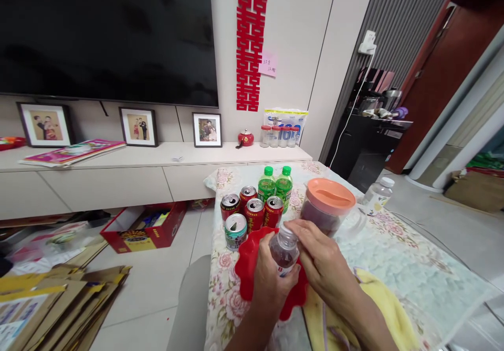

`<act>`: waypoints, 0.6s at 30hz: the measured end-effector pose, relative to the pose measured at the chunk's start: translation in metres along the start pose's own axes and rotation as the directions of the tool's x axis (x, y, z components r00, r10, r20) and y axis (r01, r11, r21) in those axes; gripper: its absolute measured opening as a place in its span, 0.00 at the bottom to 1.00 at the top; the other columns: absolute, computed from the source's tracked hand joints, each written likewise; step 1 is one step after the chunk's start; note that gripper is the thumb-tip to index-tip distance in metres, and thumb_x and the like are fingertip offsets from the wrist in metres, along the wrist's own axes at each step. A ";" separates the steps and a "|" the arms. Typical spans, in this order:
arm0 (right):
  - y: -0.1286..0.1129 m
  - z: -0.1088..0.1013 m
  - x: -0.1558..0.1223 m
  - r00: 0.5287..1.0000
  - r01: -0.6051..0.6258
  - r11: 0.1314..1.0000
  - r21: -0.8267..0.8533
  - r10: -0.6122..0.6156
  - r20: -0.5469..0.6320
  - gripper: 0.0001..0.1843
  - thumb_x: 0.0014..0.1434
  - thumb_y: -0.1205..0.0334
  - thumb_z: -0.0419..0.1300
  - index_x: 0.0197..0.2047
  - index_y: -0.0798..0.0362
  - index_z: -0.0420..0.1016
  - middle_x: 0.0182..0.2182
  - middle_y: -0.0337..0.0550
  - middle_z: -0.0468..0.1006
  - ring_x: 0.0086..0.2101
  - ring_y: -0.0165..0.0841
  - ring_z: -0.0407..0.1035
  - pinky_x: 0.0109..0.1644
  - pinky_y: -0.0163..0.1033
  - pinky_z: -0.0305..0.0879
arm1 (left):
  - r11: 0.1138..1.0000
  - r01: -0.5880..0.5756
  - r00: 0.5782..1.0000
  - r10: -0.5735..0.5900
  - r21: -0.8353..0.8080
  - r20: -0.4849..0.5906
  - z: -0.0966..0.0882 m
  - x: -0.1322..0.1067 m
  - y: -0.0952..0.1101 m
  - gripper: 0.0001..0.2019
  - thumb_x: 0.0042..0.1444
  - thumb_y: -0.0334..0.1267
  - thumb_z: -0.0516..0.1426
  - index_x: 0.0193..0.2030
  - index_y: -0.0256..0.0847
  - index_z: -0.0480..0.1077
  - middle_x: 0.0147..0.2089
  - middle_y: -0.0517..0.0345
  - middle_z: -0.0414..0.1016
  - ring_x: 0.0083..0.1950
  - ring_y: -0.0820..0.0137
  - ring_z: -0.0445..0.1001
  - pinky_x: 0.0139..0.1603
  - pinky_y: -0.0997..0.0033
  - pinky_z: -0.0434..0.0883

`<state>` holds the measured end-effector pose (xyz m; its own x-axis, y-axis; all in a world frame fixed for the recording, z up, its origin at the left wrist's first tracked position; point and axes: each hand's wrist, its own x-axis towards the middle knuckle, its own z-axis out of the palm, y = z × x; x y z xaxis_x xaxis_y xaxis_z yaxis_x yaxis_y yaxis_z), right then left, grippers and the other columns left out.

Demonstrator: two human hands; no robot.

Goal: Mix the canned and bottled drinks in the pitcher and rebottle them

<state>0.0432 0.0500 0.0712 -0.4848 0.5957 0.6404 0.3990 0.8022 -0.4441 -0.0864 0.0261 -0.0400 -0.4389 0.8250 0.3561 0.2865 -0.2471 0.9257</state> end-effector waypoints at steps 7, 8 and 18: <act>0.001 -0.001 0.007 0.991 -0.135 0.988 0.078 0.134 0.019 0.12 0.69 0.60 0.61 0.52 0.51 0.81 0.45 0.48 0.84 0.45 0.39 0.80 0.52 0.42 0.76 | 1.000 0.000 0.999 -0.001 0.019 0.035 0.001 -0.001 0.001 0.33 0.48 0.42 0.66 0.62 0.40 0.65 0.59 0.37 0.79 0.59 0.46 0.81 0.58 0.47 0.78; 0.003 0.001 0.008 0.987 -0.163 0.980 0.118 0.163 0.008 0.10 0.69 0.59 0.61 0.50 0.51 0.81 0.43 0.46 0.84 0.42 0.38 0.79 0.50 0.41 0.76 | 0.999 -0.015 1.000 0.014 0.029 0.028 0.001 -0.001 0.000 0.33 0.47 0.42 0.66 0.61 0.40 0.65 0.59 0.37 0.79 0.59 0.46 0.81 0.58 0.46 0.78; 0.007 0.015 0.004 0.964 -0.237 0.900 0.366 0.265 -0.027 0.14 0.64 0.62 0.65 0.52 0.51 0.80 0.49 0.49 0.81 0.48 0.39 0.78 0.49 0.40 0.76 | 0.998 -0.055 0.998 0.054 0.031 0.010 0.002 0.000 -0.004 0.35 0.47 0.43 0.66 0.63 0.37 0.66 0.58 0.38 0.79 0.57 0.48 0.82 0.56 0.51 0.80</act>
<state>0.0322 0.0585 0.0611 -0.3403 0.7859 0.5163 0.1888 0.5950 -0.7812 -0.0855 0.0280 -0.0443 -0.4139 0.8156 0.4044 0.3362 -0.2759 0.9005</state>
